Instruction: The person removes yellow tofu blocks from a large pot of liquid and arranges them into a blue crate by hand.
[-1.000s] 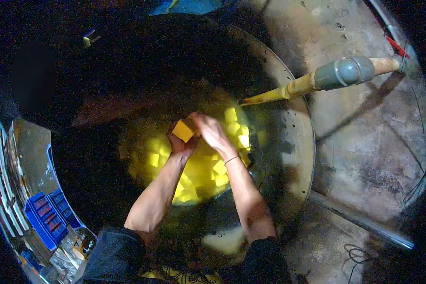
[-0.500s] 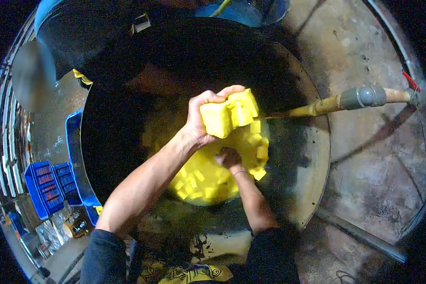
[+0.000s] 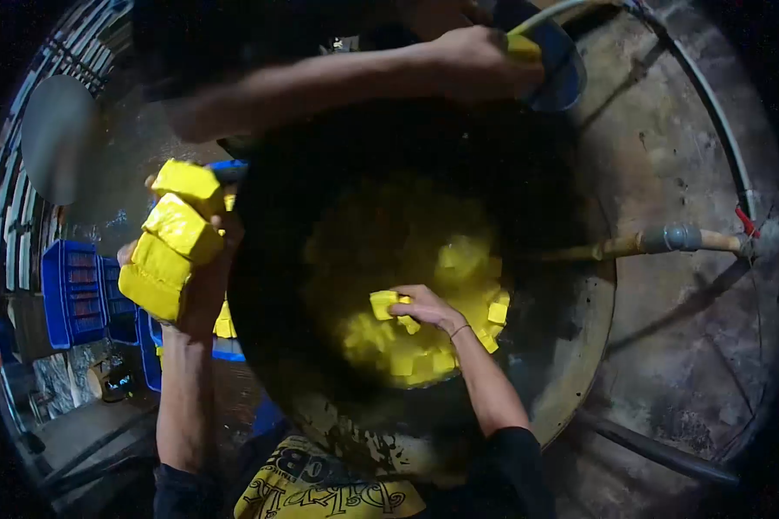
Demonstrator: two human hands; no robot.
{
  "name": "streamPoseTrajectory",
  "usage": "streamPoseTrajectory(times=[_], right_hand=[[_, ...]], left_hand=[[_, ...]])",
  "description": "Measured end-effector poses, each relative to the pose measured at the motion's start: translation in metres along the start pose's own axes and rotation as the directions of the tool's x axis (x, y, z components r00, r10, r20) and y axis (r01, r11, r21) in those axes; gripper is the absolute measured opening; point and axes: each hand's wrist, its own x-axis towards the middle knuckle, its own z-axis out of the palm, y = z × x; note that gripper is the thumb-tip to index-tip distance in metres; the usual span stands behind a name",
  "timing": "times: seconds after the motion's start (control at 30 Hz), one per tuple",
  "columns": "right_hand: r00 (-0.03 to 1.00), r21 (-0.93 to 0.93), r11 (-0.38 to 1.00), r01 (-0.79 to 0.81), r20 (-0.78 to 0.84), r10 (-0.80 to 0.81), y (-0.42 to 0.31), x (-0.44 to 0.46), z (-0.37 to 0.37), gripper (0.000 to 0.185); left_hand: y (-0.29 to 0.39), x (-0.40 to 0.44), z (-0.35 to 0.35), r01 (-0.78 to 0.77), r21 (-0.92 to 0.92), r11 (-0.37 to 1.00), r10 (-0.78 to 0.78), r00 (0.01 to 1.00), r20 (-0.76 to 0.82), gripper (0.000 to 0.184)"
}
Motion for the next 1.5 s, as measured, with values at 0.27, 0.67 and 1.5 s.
streamPoseTrajectory(times=[0.27,0.67,1.5], right_hand=[[0.790,-0.177,0.776,0.606,0.020,-0.613,-0.239,-0.082,0.166,0.029],[0.785,-0.398,0.777,0.487,-0.189,-0.589,-0.275,0.033,0.350,0.046],[0.762,-0.425,0.753,-0.503,-0.629,0.153,-0.171,0.406,0.503,0.087]], left_hand=[[0.067,-0.037,-0.102,-0.023,0.085,0.996,0.056,0.913,-0.404,0.054],[0.148,-0.072,-0.172,0.149,-0.103,0.984,-0.180,0.865,-0.468,0.049],[0.293,-0.136,-0.377,0.243,0.482,-0.842,-0.001,0.892,-0.452,0.060]])
